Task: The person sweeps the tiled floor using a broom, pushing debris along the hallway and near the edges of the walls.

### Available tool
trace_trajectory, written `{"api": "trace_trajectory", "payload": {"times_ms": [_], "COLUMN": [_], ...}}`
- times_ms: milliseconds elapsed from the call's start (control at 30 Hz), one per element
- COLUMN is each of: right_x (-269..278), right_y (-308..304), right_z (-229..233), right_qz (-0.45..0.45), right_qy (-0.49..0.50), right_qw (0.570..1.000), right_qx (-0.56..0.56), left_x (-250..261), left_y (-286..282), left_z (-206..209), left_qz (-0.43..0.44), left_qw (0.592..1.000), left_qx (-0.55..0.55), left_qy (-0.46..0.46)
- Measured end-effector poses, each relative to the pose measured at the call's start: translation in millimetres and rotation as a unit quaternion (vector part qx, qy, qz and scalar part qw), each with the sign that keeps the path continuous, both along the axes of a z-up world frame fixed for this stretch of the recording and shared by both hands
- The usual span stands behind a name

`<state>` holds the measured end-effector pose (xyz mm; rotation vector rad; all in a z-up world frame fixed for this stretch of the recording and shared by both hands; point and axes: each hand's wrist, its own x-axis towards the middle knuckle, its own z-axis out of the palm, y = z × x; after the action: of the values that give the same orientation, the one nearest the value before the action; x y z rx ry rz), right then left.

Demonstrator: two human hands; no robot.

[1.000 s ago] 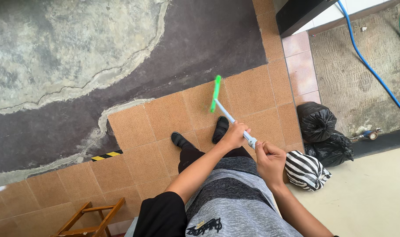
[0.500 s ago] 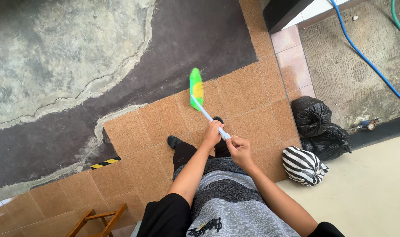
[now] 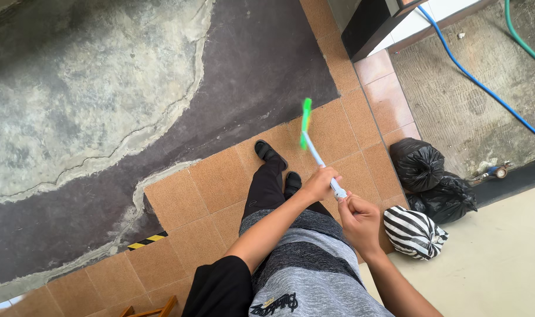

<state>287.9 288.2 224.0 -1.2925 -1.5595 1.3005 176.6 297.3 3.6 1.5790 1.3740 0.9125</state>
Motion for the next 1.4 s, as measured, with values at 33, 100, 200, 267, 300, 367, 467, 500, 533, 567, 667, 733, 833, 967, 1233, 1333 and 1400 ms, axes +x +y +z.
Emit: {"api": "trace_trajectory", "payload": {"times_ms": [33, 100, 200, 267, 300, 367, 467, 500, 533, 567, 667, 733, 833, 967, 1233, 1333, 1400], "right_x": [-6.2, -20.0, -40.8, -51.2, -56.3, -69.6, -99.5, -111.4, -125.1, -134.5, -154.9, -153.3, -141.3, -142.2, -202.0, -215.2, -224.7], "right_y": [1.4, 8.9, 22.5, 32.0, 37.1, 48.2, 58.2, 60.7, 62.1, 65.6, 84.6, 101.3, 123.9, 133.7, 132.3, 132.9, 130.2], "right_z": [-5.8, -28.1, -67.3, -88.7, -98.2, -118.6, -152.4, -162.9, -172.1, -178.1, -178.7, -155.7, -93.2, -25.7, -80.8, -102.5, -119.8], "right_qz": [0.011, 0.022, 0.018, 0.015, 0.040, 0.088, 0.123, 0.123, 0.122, 0.124, 0.088, 0.044, -0.022, 0.003, 0.078, 0.127, 0.162], "right_qy": [-0.017, -0.056, -0.076, -0.027, -0.001, 0.054, 0.094, 0.085, 0.076, 0.065, 0.112, 0.070, 0.020, -0.034, -0.039, 0.035, 0.074], "right_qw": [1.000, 0.998, 0.993, 0.993, 0.995, 0.993, 0.986, 0.986, 0.987, 0.987, 0.985, 0.993, 0.997, 0.999, 0.990, 0.988, 0.981], "right_qx": [0.001, -0.022, -0.087, -0.113, -0.093, -0.052, -0.062, -0.070, -0.077, -0.085, -0.098, -0.088, -0.070, -0.040, -0.107, -0.075, -0.071], "left_x": [2.1, 1.6, -9.3, -32.1, -50.2, -83.8, -139.3, -158.0, -176.4, -190.3, -219.0, -214.7, -184.1, -148.1, -169.4, -206.9, -235.6], "left_y": [6.1, 19.2, 35.1, 37.5, 34.4, 32.2, 22.9, 26.0, 30.7, 36.1, 54.0, 63.7, 89.8, 111.8, 105.3, 85.3, 67.8], "left_z": [-5.6, -27.0, -61.6, -73.6, -78.8, -86.1, -94.2, -96.8, -98.9, -99.7, -98.0, -89.1, -52.2, -13.9, -65.3, -80.4, -88.3], "left_qz": [-0.011, -0.033, -0.011, -0.011, -0.009, 0.020, 0.070, 0.088, 0.071, 0.056, 0.107, 0.117, 0.074, 0.092, 0.112, 0.143, 0.169], "left_qw": [1.000, 0.998, 0.993, 0.996, 0.996, 0.989, 0.982, 0.982, 0.978, 0.971, 0.969, 0.973, 0.973, 0.994, 0.989, 0.984, 0.978], "left_qx": [-0.014, -0.042, -0.077, -0.085, -0.091, -0.134, -0.124, -0.093, -0.100, -0.109, -0.083, -0.094, -0.124, -0.041, -0.078, -0.110, -0.109], "left_qy": [-0.009, -0.026, -0.090, -0.027, 0.006, 0.067, 0.126, 0.137, 0.171, 0.205, 0.206, 0.177, 0.181, 0.029, -0.060, 0.012, 0.059]}}
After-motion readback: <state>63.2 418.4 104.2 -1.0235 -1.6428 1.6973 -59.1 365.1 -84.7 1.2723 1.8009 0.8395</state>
